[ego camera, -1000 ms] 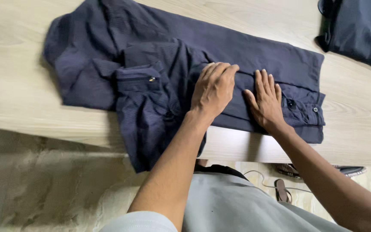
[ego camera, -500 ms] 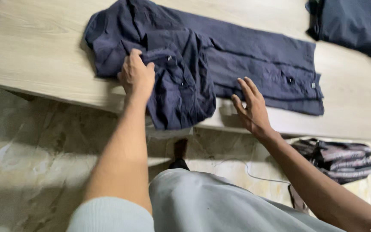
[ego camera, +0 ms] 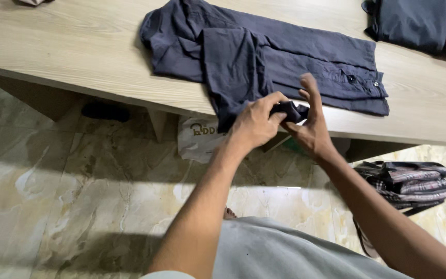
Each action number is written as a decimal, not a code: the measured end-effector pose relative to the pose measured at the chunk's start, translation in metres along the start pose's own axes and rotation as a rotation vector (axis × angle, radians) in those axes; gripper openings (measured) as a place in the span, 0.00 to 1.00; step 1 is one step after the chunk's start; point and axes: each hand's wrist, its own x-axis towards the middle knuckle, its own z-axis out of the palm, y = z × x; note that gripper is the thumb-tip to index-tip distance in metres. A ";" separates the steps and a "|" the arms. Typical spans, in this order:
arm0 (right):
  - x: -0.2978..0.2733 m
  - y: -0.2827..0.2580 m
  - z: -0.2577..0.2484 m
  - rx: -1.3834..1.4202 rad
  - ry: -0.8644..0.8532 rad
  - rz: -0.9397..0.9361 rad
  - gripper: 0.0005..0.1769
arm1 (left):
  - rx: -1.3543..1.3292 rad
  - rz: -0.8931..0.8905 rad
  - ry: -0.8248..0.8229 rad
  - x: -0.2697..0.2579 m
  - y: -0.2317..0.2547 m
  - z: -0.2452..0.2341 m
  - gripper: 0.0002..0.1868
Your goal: The person folds a dark blue shirt and a pair of beige trousers on a light wooden table. They smooth the fabric, fold the sleeves and legs, and stack the items neatly.
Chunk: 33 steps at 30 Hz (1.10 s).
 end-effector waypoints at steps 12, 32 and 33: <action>-0.116 -0.149 0.028 -0.475 0.038 0.083 0.16 | -0.180 -0.658 0.306 -0.110 -0.022 -0.045 0.30; -0.229 -0.130 -0.022 -0.531 0.018 0.091 0.26 | -0.870 -0.836 0.319 -0.183 0.046 0.092 0.18; -0.231 -0.127 -0.025 -0.514 -0.017 0.086 0.27 | -0.781 -0.826 0.342 -0.183 0.047 0.098 0.20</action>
